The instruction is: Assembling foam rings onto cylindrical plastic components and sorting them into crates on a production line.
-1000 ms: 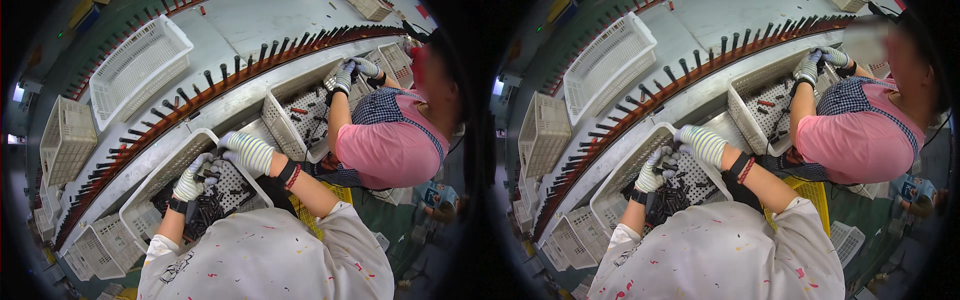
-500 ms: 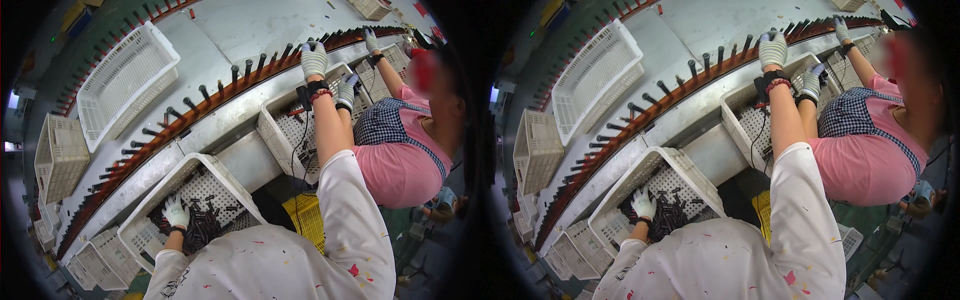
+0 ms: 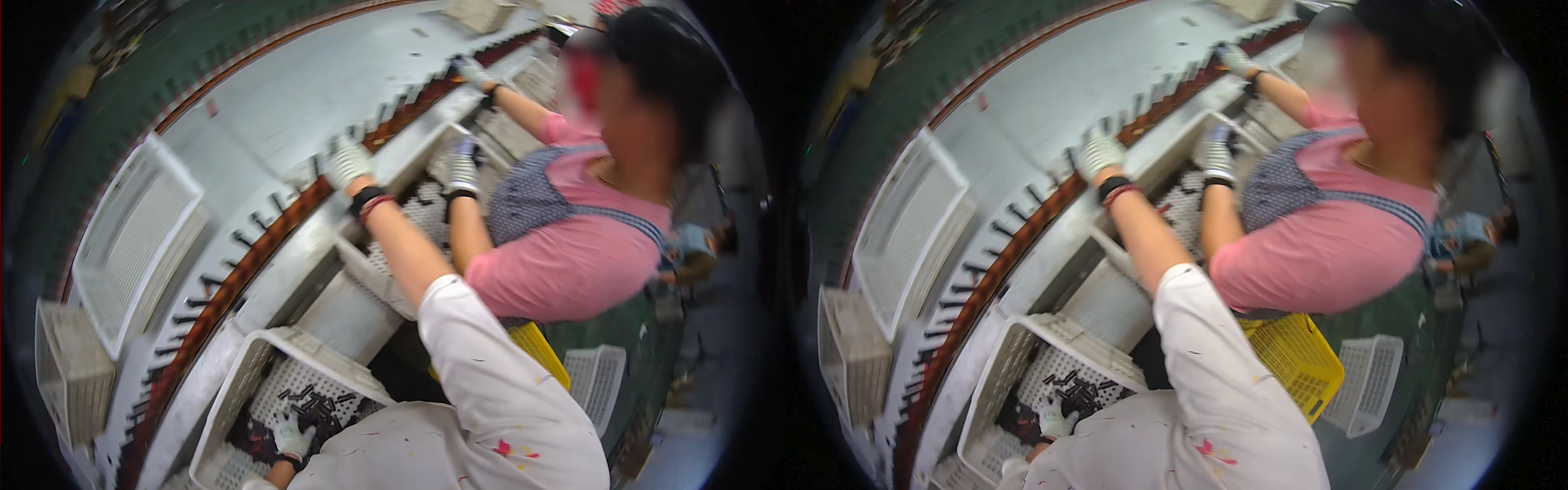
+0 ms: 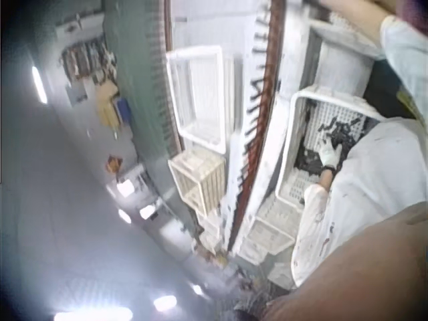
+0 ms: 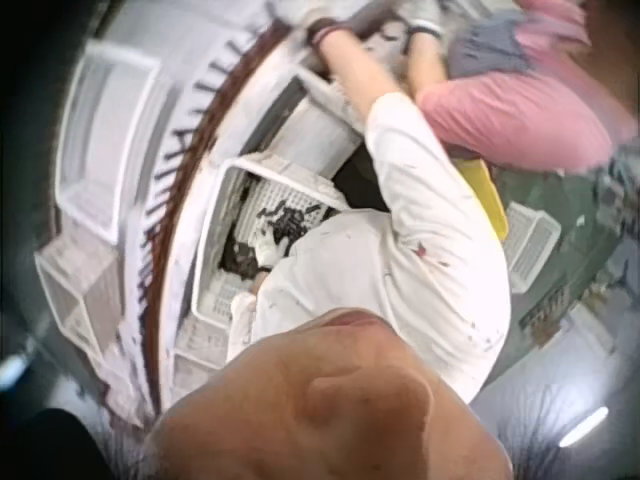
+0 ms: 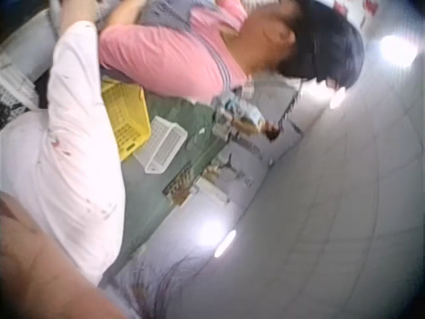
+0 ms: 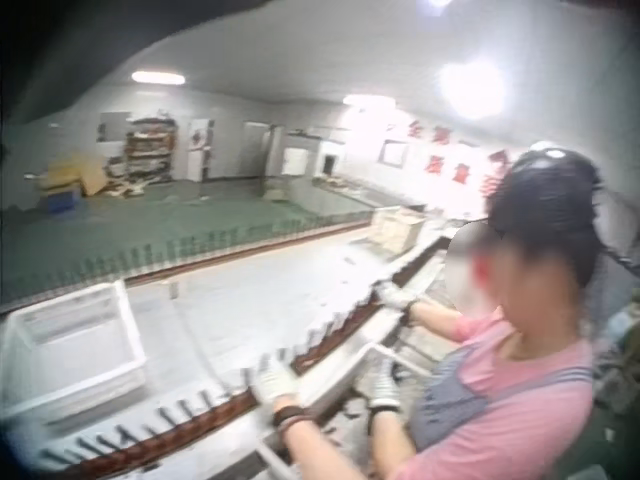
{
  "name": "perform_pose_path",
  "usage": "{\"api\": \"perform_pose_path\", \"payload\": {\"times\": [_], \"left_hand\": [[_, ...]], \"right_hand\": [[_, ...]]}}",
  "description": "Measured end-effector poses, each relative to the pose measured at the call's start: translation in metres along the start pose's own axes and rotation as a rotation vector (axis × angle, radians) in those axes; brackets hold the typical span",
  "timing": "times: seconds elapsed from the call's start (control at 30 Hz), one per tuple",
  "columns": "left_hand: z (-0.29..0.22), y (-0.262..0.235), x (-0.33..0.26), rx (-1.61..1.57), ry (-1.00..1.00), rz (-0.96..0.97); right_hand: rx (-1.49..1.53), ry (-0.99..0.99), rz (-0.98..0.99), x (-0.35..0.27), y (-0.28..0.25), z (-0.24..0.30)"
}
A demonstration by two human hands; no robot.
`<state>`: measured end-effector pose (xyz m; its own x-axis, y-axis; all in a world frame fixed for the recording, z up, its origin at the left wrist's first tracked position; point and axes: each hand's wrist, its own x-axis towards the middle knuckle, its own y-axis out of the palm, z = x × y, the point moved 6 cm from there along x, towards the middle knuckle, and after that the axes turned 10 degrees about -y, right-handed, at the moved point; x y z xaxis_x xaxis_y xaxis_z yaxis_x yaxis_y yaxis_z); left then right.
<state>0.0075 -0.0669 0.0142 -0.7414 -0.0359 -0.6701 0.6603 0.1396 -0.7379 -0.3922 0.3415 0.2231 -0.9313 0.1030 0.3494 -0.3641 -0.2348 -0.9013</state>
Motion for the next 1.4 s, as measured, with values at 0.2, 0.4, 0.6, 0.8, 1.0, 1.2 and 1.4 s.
{"api": "perform_pose_path", "payload": {"times": [0.2, 0.4, 0.6, 0.8, 1.0, 1.2, 1.4], "left_hand": [[-0.011, 0.084, 0.066, 0.191, 0.396, -0.026], [-0.032, 0.071, 0.082, -0.152, 0.387, 0.06], [-0.034, 0.061, 0.064, -0.552, 0.252, 0.152], [-0.082, -0.111, -0.005, -1.434, 0.19, 0.452], [-0.09, -0.177, -0.018, -1.297, 0.354, 0.132], [-0.094, -0.172, -0.008, -1.355, 0.297, 0.149], [-0.074, -0.105, 0.019, -1.327, 0.06, 0.163]], "right_hand": [[0.542, 0.06, -0.04, -0.103, -0.018, 0.043], [0.718, -0.102, 0.013, -0.188, -0.023, 0.093], [1.043, -0.249, 0.408, -0.235, -0.031, 0.166], [0.891, -0.431, 0.663, -0.267, -0.043, 0.182], [0.957, -0.426, 0.61, -0.266, -0.039, 0.189], [1.21, 0.031, 0.493, -0.238, -0.023, 0.161], [1.306, 0.279, -0.03, -0.139, 0.009, 0.04]]}}
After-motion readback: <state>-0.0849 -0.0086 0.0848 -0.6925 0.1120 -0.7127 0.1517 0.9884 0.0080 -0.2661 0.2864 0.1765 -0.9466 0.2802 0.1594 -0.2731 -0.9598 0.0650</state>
